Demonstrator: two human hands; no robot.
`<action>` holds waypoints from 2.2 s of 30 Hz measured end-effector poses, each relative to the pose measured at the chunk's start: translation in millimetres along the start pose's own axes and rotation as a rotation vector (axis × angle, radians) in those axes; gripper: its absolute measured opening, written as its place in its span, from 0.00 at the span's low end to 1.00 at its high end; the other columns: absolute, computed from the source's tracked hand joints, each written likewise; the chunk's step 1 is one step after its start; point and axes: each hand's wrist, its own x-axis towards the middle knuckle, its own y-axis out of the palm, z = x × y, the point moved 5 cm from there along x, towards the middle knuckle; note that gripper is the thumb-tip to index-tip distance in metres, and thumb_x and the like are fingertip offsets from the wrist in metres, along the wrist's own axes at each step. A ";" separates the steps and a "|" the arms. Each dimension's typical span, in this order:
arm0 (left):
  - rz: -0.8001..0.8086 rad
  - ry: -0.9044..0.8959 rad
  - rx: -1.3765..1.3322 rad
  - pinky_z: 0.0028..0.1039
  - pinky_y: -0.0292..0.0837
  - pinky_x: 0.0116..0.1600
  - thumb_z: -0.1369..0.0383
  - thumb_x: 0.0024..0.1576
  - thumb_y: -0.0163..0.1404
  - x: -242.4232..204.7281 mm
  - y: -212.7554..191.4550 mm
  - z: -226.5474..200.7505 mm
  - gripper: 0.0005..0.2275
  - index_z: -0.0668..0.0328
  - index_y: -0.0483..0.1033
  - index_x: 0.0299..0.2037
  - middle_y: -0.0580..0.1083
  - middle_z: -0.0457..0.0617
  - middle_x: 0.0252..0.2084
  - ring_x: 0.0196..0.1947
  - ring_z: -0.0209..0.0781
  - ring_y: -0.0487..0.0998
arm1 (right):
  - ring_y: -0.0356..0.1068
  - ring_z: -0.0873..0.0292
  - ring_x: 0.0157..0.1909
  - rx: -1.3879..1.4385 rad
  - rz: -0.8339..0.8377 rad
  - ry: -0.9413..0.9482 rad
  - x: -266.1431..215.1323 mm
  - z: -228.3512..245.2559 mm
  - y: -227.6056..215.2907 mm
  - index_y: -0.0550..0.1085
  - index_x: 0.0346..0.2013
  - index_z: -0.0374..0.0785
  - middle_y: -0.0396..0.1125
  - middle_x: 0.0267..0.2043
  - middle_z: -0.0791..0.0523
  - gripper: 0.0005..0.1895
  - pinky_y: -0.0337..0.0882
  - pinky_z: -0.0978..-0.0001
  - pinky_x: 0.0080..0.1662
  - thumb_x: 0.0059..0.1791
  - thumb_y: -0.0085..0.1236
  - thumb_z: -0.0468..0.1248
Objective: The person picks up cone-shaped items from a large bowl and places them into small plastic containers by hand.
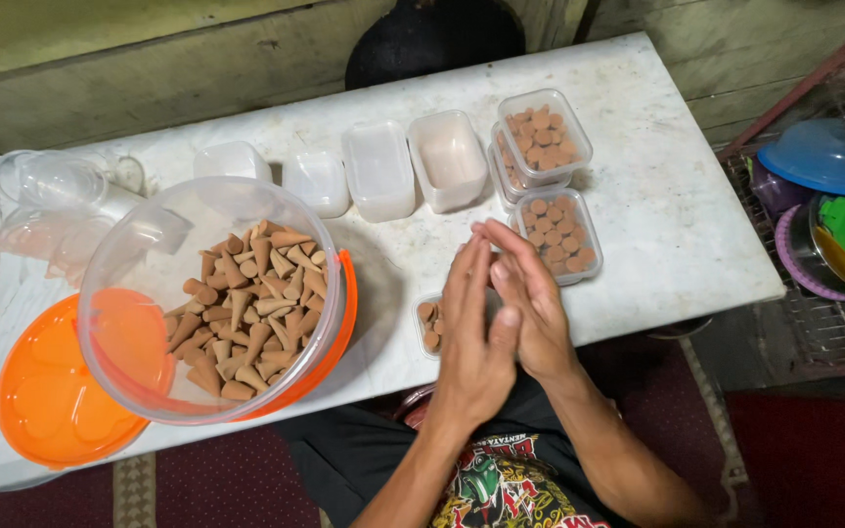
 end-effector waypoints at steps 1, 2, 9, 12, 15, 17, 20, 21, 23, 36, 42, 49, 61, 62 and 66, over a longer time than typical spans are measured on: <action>0.000 -0.009 -0.005 0.57 0.42 0.76 0.60 0.69 0.35 -2.0 10.7 6.9 0.27 0.75 0.53 0.72 0.54 0.75 0.73 0.75 0.75 0.49 | 0.61 0.55 0.67 -0.005 -0.001 0.009 -3.8 -2.1 -0.5 0.60 0.71 0.32 0.59 0.71 0.45 0.26 0.65 0.59 0.66 0.59 0.41 0.40; 0.015 0.004 -0.011 0.55 0.34 0.77 0.57 0.70 0.30 -4.4 21.6 13.0 0.29 0.76 0.46 0.74 0.47 0.74 0.76 0.77 0.72 0.42 | 0.58 0.55 0.69 0.035 0.011 0.026 -7.8 -5.0 0.4 0.58 0.72 0.33 0.56 0.72 0.46 0.27 0.63 0.58 0.67 0.59 0.39 0.41; -0.029 -0.055 0.047 0.57 0.22 0.79 0.51 0.70 0.19 12.9 -21.0 23.7 0.31 0.66 0.35 0.78 0.36 0.65 0.81 0.80 0.72 0.29 | 0.44 0.52 0.79 0.315 0.244 0.223 -37.2 -32.6 29.3 0.44 0.78 0.39 0.38 0.82 0.53 0.32 0.47 0.54 0.75 0.61 0.24 0.48; 0.001 0.080 0.109 0.47 0.33 0.90 0.46 0.71 0.18 2.4 -48.9 -8.0 0.31 0.61 0.41 0.77 0.43 0.62 0.82 0.85 0.54 0.41 | 0.60 0.50 0.73 -0.019 0.164 0.162 -36.2 14.1 24.3 0.57 0.70 0.25 0.58 0.72 0.42 0.40 0.60 0.62 0.71 0.51 0.47 0.51; 0.016 0.012 0.002 0.40 0.62 0.82 0.60 0.70 0.40 -13.6 -102.4 -75.5 0.25 0.64 0.52 0.73 0.62 0.61 0.75 0.78 0.54 0.65 | 0.66 0.51 0.63 -0.203 0.196 -0.080 -19.8 17.4 23.6 0.57 0.69 0.31 0.61 0.69 0.40 0.25 0.71 0.68 0.58 0.58 0.43 0.35; -0.086 0.044 0.084 0.36 0.68 0.75 0.66 0.69 0.45 -24.6 -138.6 -89.5 0.19 0.63 0.61 0.68 0.69 0.58 0.67 0.69 0.51 0.72 | 0.67 0.52 0.59 -0.271 0.207 -0.140 -10.4 34.0 36.6 0.60 0.66 0.29 0.64 0.64 0.41 0.23 0.70 0.67 0.59 0.57 0.46 0.34; -0.269 0.097 0.276 0.33 0.74 0.64 0.70 0.69 0.44 -25.6 -198.6 -98.4 0.12 0.65 0.70 0.60 0.76 0.57 0.54 0.56 0.48 0.79 | 0.70 0.47 0.53 -0.419 0.311 -0.343 2.9 70.8 69.7 0.67 0.56 0.20 0.67 0.53 0.38 0.14 0.72 0.62 0.59 0.57 0.50 0.26; -0.359 0.120 0.389 0.33 0.75 0.59 0.68 0.72 0.38 -23.6 -220.1 -99.9 0.13 0.69 0.71 0.59 0.76 0.58 0.50 0.52 0.48 0.79 | 0.72 0.42 0.51 -0.495 0.413 -0.488 4.1 86.4 85.2 0.71 0.49 0.14 0.68 0.48 0.34 0.07 0.74 0.58 0.56 0.57 0.49 0.19; -0.394 0.166 0.482 0.34 0.74 0.53 0.71 0.71 0.39 -8.2 -247.7 -80.4 0.10 0.69 0.71 0.53 0.76 0.57 0.46 0.47 0.48 0.78 | 0.72 0.45 0.46 -0.554 0.581 -0.606 18.1 104.7 120.9 0.74 0.47 0.16 0.71 0.45 0.37 0.05 0.71 0.61 0.49 0.57 0.53 0.20; -0.469 0.116 0.498 0.34 0.74 0.52 0.82 0.65 0.36 9.4 -277.7 -42.6 0.12 0.63 0.69 0.54 0.73 0.55 0.48 0.49 0.47 0.81 | 0.71 0.42 0.46 -1.550 1.533 -0.235 53.3 31.8 247.1 0.73 0.33 0.44 0.73 0.40 0.53 0.06 0.70 0.45 0.42 0.49 0.49 0.39; -0.474 0.077 0.453 0.33 0.74 0.59 0.82 0.68 0.35 7.1 -280.0 -37.0 0.14 0.61 0.67 0.59 0.73 0.55 0.49 0.53 0.47 0.81 | 0.70 0.43 0.42 -1.634 1.444 -0.119 76.9 44.7 258.1 0.74 0.35 0.49 0.73 0.34 0.53 0.08 0.67 0.48 0.41 0.50 0.46 0.42; -0.498 0.047 0.378 0.32 0.76 0.62 0.82 0.69 0.32 4.8 -283.2 -31.0 0.15 0.58 0.66 0.61 0.75 0.55 0.52 0.53 0.46 0.80 | 0.66 0.37 0.47 -1.322 1.320 -0.577 83.9 13.7 276.3 0.73 0.48 0.41 0.65 0.47 0.48 0.10 0.69 0.36 0.35 0.53 0.49 0.36; -0.576 0.022 0.197 0.30 0.78 0.66 0.81 0.69 0.29 2.1 -285.7 -22.7 0.15 0.59 0.65 0.60 0.76 0.53 0.51 0.56 0.42 0.80 | 0.69 0.42 0.40 -1.299 1.478 -0.430 90.3 36.0 245.4 0.73 0.39 0.44 0.69 0.34 0.52 0.08 0.67 0.48 0.44 0.48 0.50 0.39; -0.576 0.027 0.196 0.30 0.77 0.65 0.80 0.70 0.30 2.2 -285.4 -23.3 0.14 0.60 0.65 0.60 0.76 0.54 0.51 0.55 0.42 0.80 | 0.70 0.44 0.37 -1.271 1.460 -0.428 92.5 39.5 242.5 0.74 0.40 0.43 0.71 0.33 0.53 0.08 0.67 0.50 0.45 0.49 0.49 0.38; -0.566 0.037 0.246 0.30 0.77 0.64 0.79 0.70 0.31 2.6 -284.5 -26.3 0.13 0.62 0.66 0.60 0.76 0.55 0.51 0.54 0.43 0.80 | 0.74 0.46 0.41 -1.200 1.384 -0.447 103.0 48.1 235.0 0.77 0.50 0.39 0.76 0.41 0.52 0.18 0.69 0.54 0.47 0.47 0.49 0.35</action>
